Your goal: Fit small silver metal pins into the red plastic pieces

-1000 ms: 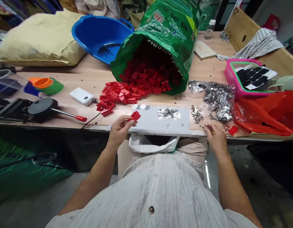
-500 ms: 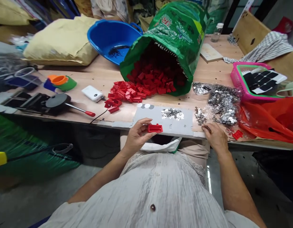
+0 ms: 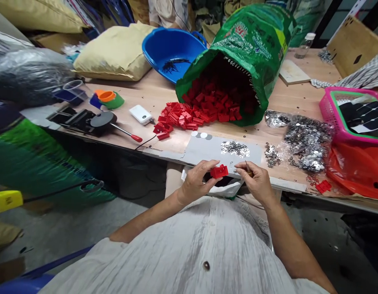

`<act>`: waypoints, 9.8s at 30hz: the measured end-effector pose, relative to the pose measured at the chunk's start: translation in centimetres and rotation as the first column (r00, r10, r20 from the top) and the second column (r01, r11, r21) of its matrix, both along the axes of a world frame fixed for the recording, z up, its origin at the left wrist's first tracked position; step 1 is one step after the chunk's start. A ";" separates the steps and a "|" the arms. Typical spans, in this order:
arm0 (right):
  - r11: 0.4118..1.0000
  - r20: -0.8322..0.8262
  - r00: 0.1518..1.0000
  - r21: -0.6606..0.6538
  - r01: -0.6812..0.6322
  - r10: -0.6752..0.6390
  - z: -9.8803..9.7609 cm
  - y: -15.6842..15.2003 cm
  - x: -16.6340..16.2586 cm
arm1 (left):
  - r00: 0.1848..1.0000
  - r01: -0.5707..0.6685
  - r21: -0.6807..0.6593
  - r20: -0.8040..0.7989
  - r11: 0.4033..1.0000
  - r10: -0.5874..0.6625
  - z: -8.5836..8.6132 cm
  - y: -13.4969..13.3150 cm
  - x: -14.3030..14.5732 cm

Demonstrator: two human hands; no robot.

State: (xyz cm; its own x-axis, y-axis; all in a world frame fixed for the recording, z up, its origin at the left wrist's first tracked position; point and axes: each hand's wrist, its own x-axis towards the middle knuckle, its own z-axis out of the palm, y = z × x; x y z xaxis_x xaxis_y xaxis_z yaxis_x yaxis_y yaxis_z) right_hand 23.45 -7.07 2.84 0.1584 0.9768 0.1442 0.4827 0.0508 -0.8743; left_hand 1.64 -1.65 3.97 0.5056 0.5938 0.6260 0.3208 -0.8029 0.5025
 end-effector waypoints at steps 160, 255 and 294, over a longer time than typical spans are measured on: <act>0.928 -0.009 0.928 -0.022 -0.372 0.372 -0.4 5.2 -3.9 | 0.710 0.499 -0.773 0.624 0.392 0.327 -3.3 2.5 -0.8; 0.939 0.298 0.899 -0.218 -0.264 0.322 -2.0 5.0 -3.6 | 0.974 0.144 -0.654 -0.038 0.743 -0.222 -5.2 7.1 -2.4; 0.946 0.759 0.577 -0.165 -0.278 0.302 -1.7 5.1 -5.0 | 0.975 0.128 -0.624 -0.062 0.771 -0.212 -5.3 6.9 -2.3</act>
